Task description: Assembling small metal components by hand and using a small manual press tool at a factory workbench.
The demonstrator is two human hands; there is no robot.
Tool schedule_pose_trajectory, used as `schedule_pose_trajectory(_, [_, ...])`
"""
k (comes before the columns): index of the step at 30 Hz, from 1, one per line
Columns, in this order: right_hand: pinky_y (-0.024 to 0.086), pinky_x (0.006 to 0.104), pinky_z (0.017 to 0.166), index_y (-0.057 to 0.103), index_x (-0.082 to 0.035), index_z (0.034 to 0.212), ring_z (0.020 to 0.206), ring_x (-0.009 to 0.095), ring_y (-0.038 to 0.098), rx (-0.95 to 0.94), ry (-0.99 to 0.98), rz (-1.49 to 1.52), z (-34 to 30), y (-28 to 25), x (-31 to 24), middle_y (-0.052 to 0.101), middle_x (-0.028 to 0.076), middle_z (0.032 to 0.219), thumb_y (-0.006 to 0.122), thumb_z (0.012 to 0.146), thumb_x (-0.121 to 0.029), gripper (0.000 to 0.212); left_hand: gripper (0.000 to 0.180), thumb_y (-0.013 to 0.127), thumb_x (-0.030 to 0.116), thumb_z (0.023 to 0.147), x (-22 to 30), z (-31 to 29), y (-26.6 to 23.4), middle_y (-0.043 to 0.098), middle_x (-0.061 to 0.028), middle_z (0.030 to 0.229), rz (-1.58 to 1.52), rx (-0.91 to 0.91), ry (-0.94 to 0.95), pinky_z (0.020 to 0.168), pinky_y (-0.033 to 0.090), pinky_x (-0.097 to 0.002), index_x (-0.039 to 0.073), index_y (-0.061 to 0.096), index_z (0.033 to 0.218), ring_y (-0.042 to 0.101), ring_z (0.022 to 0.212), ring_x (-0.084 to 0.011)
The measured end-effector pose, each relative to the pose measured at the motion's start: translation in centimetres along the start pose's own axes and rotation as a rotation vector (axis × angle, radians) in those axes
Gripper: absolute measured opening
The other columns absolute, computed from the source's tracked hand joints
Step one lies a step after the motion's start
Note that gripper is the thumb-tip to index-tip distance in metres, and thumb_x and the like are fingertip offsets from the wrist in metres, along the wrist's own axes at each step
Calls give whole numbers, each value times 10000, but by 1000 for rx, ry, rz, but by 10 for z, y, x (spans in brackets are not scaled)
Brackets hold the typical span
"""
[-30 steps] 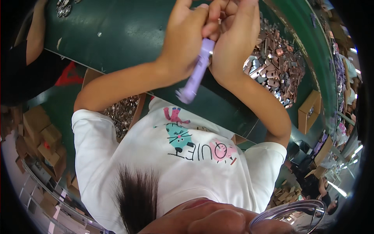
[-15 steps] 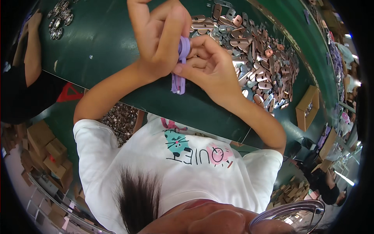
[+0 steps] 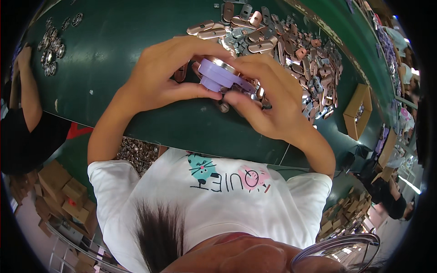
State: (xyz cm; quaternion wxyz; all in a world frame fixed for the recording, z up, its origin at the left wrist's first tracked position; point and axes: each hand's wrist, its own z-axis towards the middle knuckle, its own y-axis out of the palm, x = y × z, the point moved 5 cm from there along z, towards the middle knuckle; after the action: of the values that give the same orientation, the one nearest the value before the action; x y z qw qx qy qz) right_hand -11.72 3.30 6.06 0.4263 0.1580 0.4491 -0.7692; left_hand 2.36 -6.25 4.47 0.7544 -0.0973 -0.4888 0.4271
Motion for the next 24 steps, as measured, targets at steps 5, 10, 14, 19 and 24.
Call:
schedule_pose_trajectory(5, [469,348,600,592,-13,964,676,291,582,-222,40,-104,3,0,12,593,116,849,760,712,-215,364,539,829,209,626,-3,-4,7,673,-139,970,37,36,89,703,515,-317,-19,595,1054,646,821,-247])
schedule_pose_trajectory(10, [440,358,584,585,-33,911,673,284,555,-231,-150,-30,1,1,16,577,99,837,741,705,-258,342,520,847,259,582,1,5,10,679,-117,901,-54,13,2,616,496,-290,-11,627,969,644,775,-237])
schedule_pose_trajectory(14, [428,350,567,579,-48,887,665,274,551,-221,-142,-75,-1,3,14,567,90,825,715,732,-295,322,512,855,271,550,2,2,12,677,-108,868,-23,40,98,614,488,-290,0,632,922,638,751,-237])
schedule_pose_trajectory(19, [421,326,522,573,-68,856,588,236,542,-331,-145,-219,-1,6,16,554,57,785,688,748,-353,326,507,855,275,541,4,-2,18,653,-108,835,5,16,131,626,482,-330,3,614,894,622,722,-271])
schedule_pose_trajectory(24, [422,317,490,576,-62,859,556,235,544,-255,-145,-228,-1,7,13,583,61,810,698,738,-345,332,522,851,288,535,2,-1,16,632,-103,810,-7,-2,96,612,474,-328,0,609,897,607,709,-275])
